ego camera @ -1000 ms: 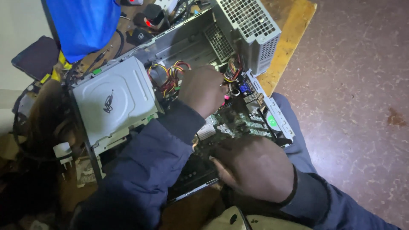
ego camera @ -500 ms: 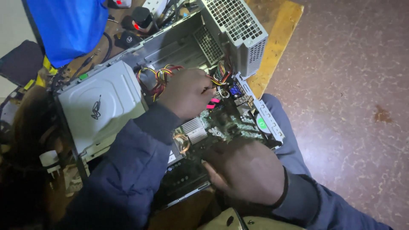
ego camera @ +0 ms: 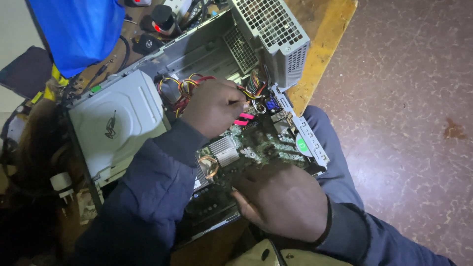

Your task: The person works on an open desktop computer case resting on their lap, connecting and disconnecting internal power cables to the motherboard and power supply unit. They also handle the optical drive and power supply unit, moving them within the case.

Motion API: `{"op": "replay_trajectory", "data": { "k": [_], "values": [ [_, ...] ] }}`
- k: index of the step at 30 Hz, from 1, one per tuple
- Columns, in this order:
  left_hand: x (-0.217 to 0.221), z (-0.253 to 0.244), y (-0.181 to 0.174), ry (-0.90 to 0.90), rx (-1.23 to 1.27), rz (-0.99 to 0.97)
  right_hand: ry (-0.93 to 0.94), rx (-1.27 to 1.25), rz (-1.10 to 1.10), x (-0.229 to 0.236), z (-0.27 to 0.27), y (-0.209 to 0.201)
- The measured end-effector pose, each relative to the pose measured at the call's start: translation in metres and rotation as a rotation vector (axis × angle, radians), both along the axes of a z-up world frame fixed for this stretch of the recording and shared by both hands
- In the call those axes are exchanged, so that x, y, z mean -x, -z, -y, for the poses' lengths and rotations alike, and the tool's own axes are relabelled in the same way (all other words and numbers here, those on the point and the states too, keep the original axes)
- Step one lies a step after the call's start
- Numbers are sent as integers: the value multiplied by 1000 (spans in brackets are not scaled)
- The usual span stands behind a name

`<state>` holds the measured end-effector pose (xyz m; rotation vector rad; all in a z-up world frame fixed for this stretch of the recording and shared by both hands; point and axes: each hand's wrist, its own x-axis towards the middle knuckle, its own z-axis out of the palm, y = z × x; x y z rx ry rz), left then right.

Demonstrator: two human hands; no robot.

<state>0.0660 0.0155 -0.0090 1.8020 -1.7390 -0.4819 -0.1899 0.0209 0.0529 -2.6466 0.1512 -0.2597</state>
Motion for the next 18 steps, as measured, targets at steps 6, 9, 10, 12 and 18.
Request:
{"op": "replay_trajectory", "data": {
  "k": [6, 9, 10, 12, 18],
  "values": [
    [5, 2, 7, -33, 57, 41, -3, 15, 20, 0, 0, -1],
    [8, -1, 12, 41, 123, 295, 2, -9, -27, 0, 0, -2],
    [15, -2, 7, 41, 123, 295, 3, -9, -27, 2, 0, 0],
    [24, -7, -5, -7, 170, 371, 7, 23, 0, 3, -1, 2],
    [38, -4, -13, -104, -248, 686, 6, 3, -80, 3, 0, 5]
  ]
}}
